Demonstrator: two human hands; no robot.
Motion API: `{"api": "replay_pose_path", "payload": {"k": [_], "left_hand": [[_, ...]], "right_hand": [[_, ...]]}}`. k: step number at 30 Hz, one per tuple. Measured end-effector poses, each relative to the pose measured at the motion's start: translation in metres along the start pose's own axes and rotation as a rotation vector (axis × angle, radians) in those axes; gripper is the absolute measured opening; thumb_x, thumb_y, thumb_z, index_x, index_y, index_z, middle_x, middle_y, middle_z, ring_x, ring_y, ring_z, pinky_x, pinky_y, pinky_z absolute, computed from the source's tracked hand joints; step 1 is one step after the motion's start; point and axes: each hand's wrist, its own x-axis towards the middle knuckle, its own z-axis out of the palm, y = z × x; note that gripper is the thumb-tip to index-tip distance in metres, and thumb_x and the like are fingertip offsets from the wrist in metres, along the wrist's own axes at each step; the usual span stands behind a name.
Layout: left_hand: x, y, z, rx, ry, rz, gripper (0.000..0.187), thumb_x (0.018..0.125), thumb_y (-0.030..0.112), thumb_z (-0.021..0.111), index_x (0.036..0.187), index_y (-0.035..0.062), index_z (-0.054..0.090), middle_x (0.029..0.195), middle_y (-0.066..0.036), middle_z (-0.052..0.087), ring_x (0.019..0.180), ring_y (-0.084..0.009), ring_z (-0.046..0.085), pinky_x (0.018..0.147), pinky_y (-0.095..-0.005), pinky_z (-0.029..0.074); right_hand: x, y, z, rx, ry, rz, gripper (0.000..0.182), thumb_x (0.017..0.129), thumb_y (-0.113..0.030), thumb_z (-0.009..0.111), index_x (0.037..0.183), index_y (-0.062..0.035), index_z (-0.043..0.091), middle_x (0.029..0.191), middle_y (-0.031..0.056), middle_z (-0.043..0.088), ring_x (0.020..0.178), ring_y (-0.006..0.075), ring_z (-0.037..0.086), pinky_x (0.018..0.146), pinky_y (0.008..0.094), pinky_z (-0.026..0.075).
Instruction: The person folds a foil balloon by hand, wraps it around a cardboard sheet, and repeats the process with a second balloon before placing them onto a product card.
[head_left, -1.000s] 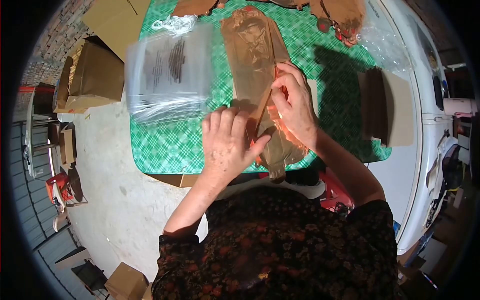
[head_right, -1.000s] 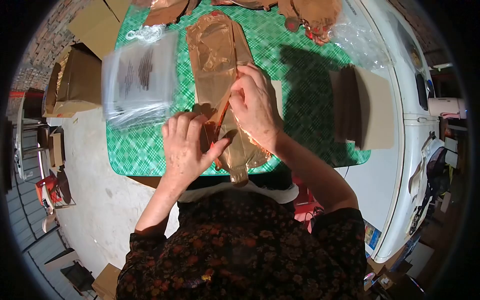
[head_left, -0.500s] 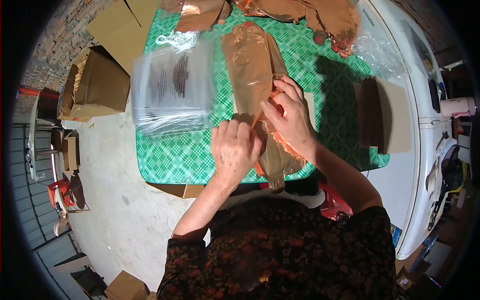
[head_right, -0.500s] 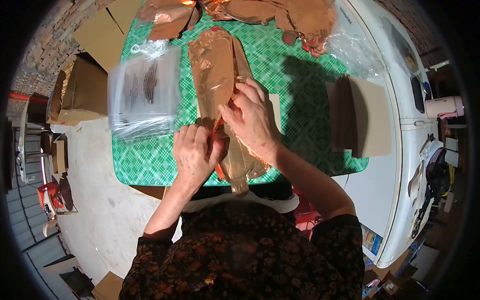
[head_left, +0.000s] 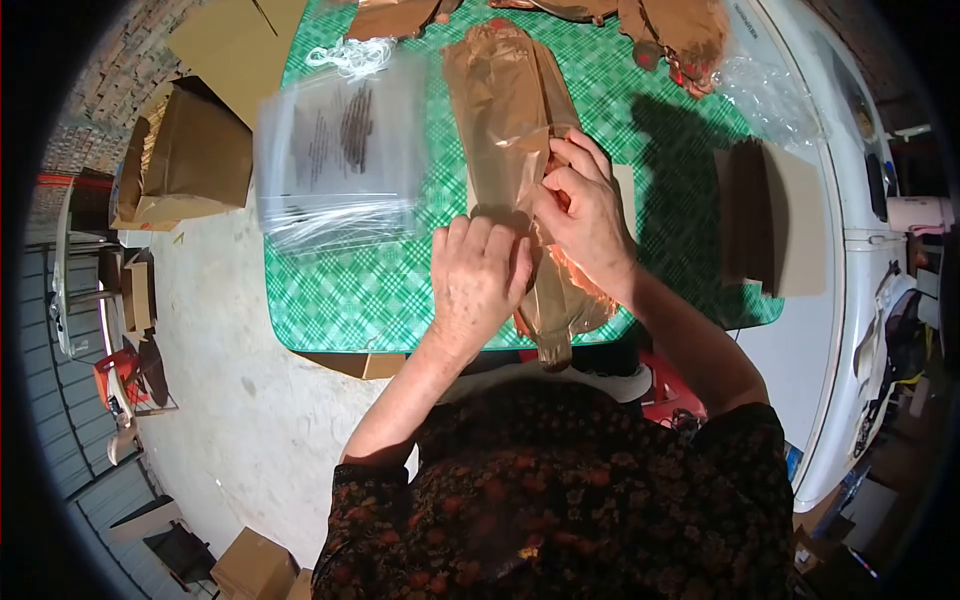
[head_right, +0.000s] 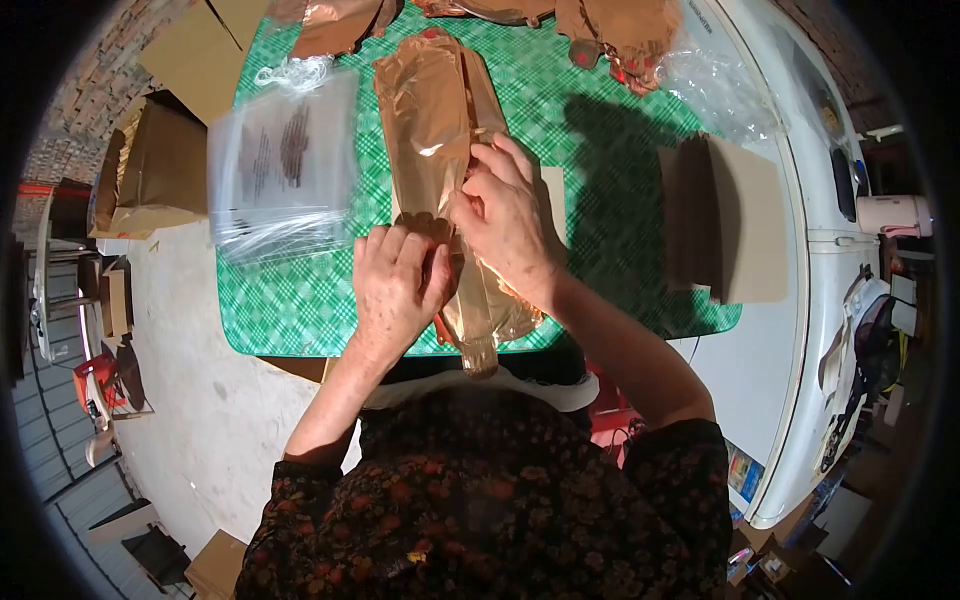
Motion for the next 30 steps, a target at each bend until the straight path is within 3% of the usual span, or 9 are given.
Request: {"api": "replay_pose_path", "payload": {"k": [12,16,17,20,21,25,30], "left_hand": [[-0.004,-0.014,-0.008,-0.126,0.003,-0.043,0.012,0.089,0.010,0.080,0.096,0.0076,0.071,0.091,-0.009,0.065,0.089,-0.0310,0.060,0.081,-0.0451,0.043],[-0.003,-0.025,-0.021,-0.103,0.007,0.005,0.020,0.086,0.008,0.081,0.105,0.0088,0.073,0.103,-0.008,0.070,0.100,-0.0307,0.065,0.088,-0.0444,0.046],[-0.006,-0.026,-0.026,-0.075,-0.053,-0.031,0.027,0.086,0.007,0.082,0.112,0.0087,0.075,0.113,-0.008,0.072,0.109,-0.0305,0.067,0.094,-0.0448,0.048],[-0.004,-0.031,-0.031,-0.069,-0.056,0.062,0.030,0.091,0.009,0.080,0.121,0.0076,0.077,0.124,-0.008,0.075,0.119,-0.0310,0.067,0.102,-0.0462,0.048],[-0.008,-0.031,-0.033,-0.066,-0.127,0.038,0.036,0.091,0.012,0.081,0.127,0.0076,0.078,0.133,-0.008,0.074,0.130,-0.0311,0.065,0.112,-0.0483,0.046],[-0.015,-0.032,-0.037,-0.041,-0.214,0.105,0.037,0.095,0.020,0.081,0.130,0.0087,0.079,0.142,-0.008,0.072,0.143,-0.0306,0.059,0.123,-0.0512,0.040],[-0.019,-0.033,-0.044,-0.055,-0.324,0.141,0.037,0.099,0.024,0.077,0.134,0.0106,0.078,0.149,-0.007,0.070,0.152,-0.0281,0.053,0.129,-0.0534,0.034]], "right_hand": [[0.001,0.000,0.003,-0.055,0.011,-0.024,0.019,0.097,-0.015,0.078,0.091,-0.0012,0.066,0.137,0.0224,0.065,0.144,0.0467,0.048,0.118,0.0534,0.043],[0.002,-0.003,-0.001,-0.077,-0.019,-0.030,0.018,0.097,-0.014,0.077,0.093,-0.0014,0.065,0.136,0.0209,0.066,0.143,0.0442,0.050,0.116,0.0522,0.044],[0.003,-0.003,-0.002,-0.084,-0.028,-0.036,0.018,0.097,-0.014,0.077,0.093,-0.0014,0.065,0.136,0.0204,0.066,0.143,0.0435,0.051,0.116,0.0519,0.045],[0.002,-0.003,-0.002,-0.093,-0.023,-0.037,0.017,0.096,-0.014,0.077,0.095,-0.0011,0.065,0.135,0.0193,0.066,0.142,0.0427,0.052,0.115,0.0515,0.046],[0.002,-0.002,-0.001,-0.097,-0.023,-0.038,0.017,0.096,-0.013,0.077,0.096,-0.0010,0.065,0.135,0.0195,0.066,0.142,0.0429,0.052,0.115,0.0517,0.046],[0.003,-0.001,0.000,-0.108,-0.028,-0.043,0.018,0.096,-0.013,0.077,0.098,-0.0005,0.064,0.136,0.0202,0.066,0.142,0.0436,0.052,0.115,0.0521,0.046],[0.002,0.000,0.002,-0.093,-0.023,-0.047,0.018,0.096,-0.013,0.077,0.097,0.0000,0.064,0.138,0.0207,0.065,0.142,0.0436,0.052,0.115,0.0521,0.047]]}}
